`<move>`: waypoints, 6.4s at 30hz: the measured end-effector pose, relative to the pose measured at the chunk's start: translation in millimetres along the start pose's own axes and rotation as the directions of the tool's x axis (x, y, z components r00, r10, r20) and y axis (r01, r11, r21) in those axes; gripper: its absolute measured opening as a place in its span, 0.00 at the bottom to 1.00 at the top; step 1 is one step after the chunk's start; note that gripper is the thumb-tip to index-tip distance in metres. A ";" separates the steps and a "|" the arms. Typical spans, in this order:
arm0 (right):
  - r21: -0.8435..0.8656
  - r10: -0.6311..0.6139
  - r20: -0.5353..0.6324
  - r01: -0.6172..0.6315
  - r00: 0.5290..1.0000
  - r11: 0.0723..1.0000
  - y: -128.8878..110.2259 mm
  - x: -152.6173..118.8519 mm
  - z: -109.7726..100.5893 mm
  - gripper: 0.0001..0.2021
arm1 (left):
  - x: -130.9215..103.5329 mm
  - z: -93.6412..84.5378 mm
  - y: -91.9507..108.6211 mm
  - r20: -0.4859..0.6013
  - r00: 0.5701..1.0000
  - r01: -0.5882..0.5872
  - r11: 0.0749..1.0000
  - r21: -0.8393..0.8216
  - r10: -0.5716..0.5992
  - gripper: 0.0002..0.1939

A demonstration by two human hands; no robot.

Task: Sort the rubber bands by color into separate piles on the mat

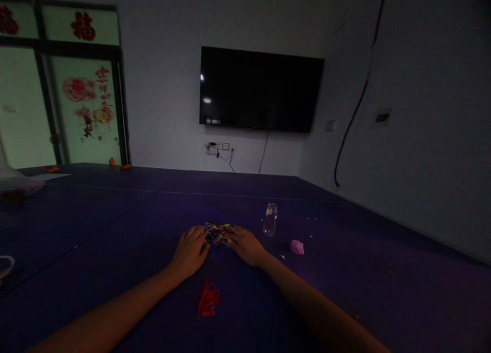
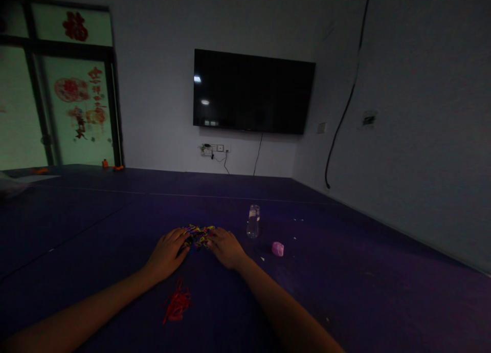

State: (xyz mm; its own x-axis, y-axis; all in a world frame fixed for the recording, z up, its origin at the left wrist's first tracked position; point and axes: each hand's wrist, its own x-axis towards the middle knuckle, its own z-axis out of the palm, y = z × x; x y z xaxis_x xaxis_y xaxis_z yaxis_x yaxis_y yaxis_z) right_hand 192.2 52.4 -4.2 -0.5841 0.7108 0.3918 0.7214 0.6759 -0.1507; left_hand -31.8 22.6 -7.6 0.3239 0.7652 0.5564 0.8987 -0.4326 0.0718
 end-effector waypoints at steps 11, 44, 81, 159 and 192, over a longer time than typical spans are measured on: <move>0.034 0.054 0.054 -0.056 0.997 0.998 2.3 1.0 2.4 0.23 | 0.6 -0.6 1.8 0.015 1.000 -0.018 0.999 -0.027 0.018 0.18; 0.010 -0.041 0.032 0.041 0.999 0.999 -0.7 -0.4 -0.3 0.20 | 0.2 1.0 -0.9 0.015 0.997 -0.070 0.995 -0.078 0.071 0.18; -0.065 -0.163 -0.068 0.159 0.984 0.985 -16.1 -3.8 -10.2 0.19 | 0.4 0.4 1.2 -0.079 0.955 -0.295 0.943 -0.154 0.286 0.17; 0.172 0.206 -0.334 -0.155 0.920 0.973 -37.0 -6.4 -4.9 0.14 | 0.3 -9.9 5.1 -0.066 0.965 -0.262 0.945 -0.196 0.254 0.12; 0.045 0.239 -0.119 -0.236 0.964 0.971 -6.8 0.5 -2.8 0.21 | -0.2 -8.5 5.2 -0.028 0.959 -0.280 0.937 -0.208 0.281 0.13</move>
State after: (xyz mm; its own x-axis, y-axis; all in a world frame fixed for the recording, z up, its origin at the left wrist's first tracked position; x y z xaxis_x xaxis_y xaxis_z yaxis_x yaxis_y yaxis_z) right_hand 188.1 47.6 -0.4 -0.3460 0.8237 0.4493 0.8213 0.4974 -0.2793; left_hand -29.7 16.1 -0.3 0.5546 0.5991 0.5775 0.6901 -0.7189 0.0831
